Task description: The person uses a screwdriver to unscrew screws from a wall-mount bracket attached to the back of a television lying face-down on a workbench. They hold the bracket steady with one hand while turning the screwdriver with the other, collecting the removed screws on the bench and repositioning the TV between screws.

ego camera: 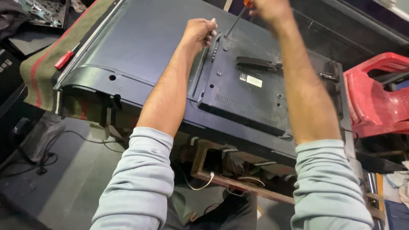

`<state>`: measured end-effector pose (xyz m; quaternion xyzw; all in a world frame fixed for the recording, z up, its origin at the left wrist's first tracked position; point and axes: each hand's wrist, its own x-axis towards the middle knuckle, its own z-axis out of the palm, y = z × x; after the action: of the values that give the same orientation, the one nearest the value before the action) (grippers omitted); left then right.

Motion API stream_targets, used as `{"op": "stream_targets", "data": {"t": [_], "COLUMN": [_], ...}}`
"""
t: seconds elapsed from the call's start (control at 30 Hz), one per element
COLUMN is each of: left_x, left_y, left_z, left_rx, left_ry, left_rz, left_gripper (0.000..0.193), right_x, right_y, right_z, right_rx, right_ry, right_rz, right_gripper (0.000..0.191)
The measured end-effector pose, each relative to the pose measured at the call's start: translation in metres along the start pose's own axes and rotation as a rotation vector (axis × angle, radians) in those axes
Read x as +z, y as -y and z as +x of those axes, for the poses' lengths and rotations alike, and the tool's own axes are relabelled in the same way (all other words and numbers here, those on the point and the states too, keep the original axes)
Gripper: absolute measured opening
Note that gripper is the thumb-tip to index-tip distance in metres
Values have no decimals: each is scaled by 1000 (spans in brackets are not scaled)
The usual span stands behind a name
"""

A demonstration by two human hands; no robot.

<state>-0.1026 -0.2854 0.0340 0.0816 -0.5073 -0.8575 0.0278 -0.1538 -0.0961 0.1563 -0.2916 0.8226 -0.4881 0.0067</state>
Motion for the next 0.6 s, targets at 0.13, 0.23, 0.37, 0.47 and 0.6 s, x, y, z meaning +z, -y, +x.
{"op": "stream_targets", "data": {"t": [0.13,0.23,0.37,0.47,0.6], "left_x": [-2,-4,-2,-2,-4], "left_y": [1,0,-1,-4,-4], "left_z": [7,12,14,14,15], "left_rx": [-35,-67,-84,-119,-138], "left_ry": [-21,-9,20,52,104], "left_rz": [-78,-141,-190,-184,-223], "left_gripper": [19,15,14,13,10], "right_x": [19,29,41,46,33], "right_y": [-4,-10,-17,-14,-9], "right_z": [-15,-17,-16,-13,-7], "right_rx": [0,8,10,-127,-241], "right_ry": [7,37,50,-114,-295], "right_rz": [74,112,93,20,163], "right_gripper": [16,13,11,15,19]}}
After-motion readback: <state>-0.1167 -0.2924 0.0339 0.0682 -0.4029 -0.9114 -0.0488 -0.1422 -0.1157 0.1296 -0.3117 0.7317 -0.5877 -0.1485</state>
